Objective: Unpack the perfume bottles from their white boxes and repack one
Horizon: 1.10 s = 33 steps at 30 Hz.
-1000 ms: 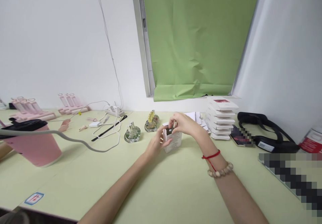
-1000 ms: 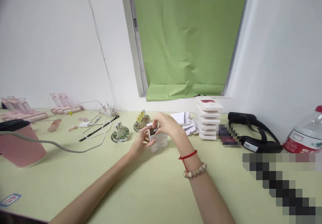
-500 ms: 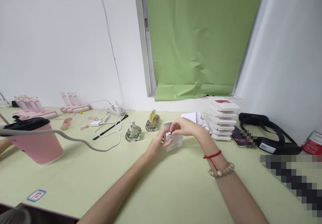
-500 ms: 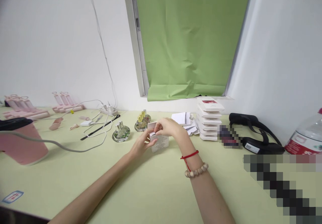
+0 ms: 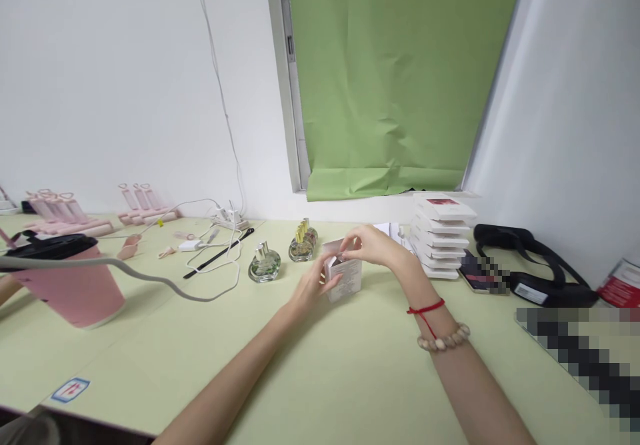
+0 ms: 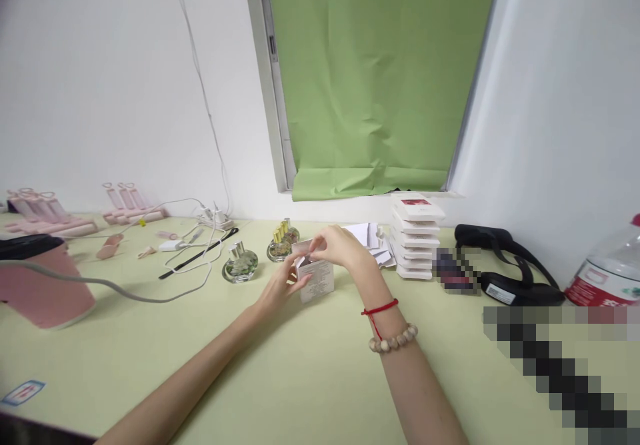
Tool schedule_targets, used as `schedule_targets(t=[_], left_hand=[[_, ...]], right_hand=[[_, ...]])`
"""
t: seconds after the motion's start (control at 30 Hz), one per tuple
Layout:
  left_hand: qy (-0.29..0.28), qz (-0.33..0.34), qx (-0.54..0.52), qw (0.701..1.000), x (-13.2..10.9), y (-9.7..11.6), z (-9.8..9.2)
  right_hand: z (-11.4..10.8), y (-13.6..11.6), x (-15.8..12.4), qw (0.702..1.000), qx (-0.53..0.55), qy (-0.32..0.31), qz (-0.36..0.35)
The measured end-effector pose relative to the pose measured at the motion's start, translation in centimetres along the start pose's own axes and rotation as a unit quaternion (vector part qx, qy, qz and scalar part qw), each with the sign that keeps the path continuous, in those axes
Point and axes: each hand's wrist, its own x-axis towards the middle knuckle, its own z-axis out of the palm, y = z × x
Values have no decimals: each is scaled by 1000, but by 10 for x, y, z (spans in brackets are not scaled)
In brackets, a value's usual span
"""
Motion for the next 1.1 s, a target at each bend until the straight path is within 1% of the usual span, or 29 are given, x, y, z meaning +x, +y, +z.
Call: schedule_targets(t=[0.1,0.17,0.23,0.3,0.4,0.5,0.6,0.67,0.8,0.87,0.97,1.1], left_hand=[[-1,-1,-35,999,-1,0,2],[8,18,-59,998,-1,1,3],[15,37,-68,997,-2,1,4],[18,47,-62,997,-3,1,5],[24,32,-43,998,-3,-1,5],[9,17,-2,1000,-3,-3,3],[-4,37,34,999,0,-1,0],[4,50,44,998,1,1,0],[28,65,57,996,3,2,0],[44,66,70,994,3,1,-1],[64,78,85,991,3,0,-1],[68,84,94,990,3,0,-1]], right_hand=[[-4,0,-1,999,-11,31,6],[-5,0,-1,999,-14,48,-3],[-6,0,-1,999,-17,51,-6],[-7,0,-2,999,-19,44,2],[-6,4,-1,1000,-15,15,17],[-5,8,-1,999,0,-19,36],[-5,8,-2,999,7,-25,43],[-8,5,-3,999,-5,-2,36],[-14,1,-6,994,-53,94,23],[-16,1,-7,990,-63,123,27],[-16,5,-8,987,-70,134,49],[-15,10,-7,987,-80,120,70]])
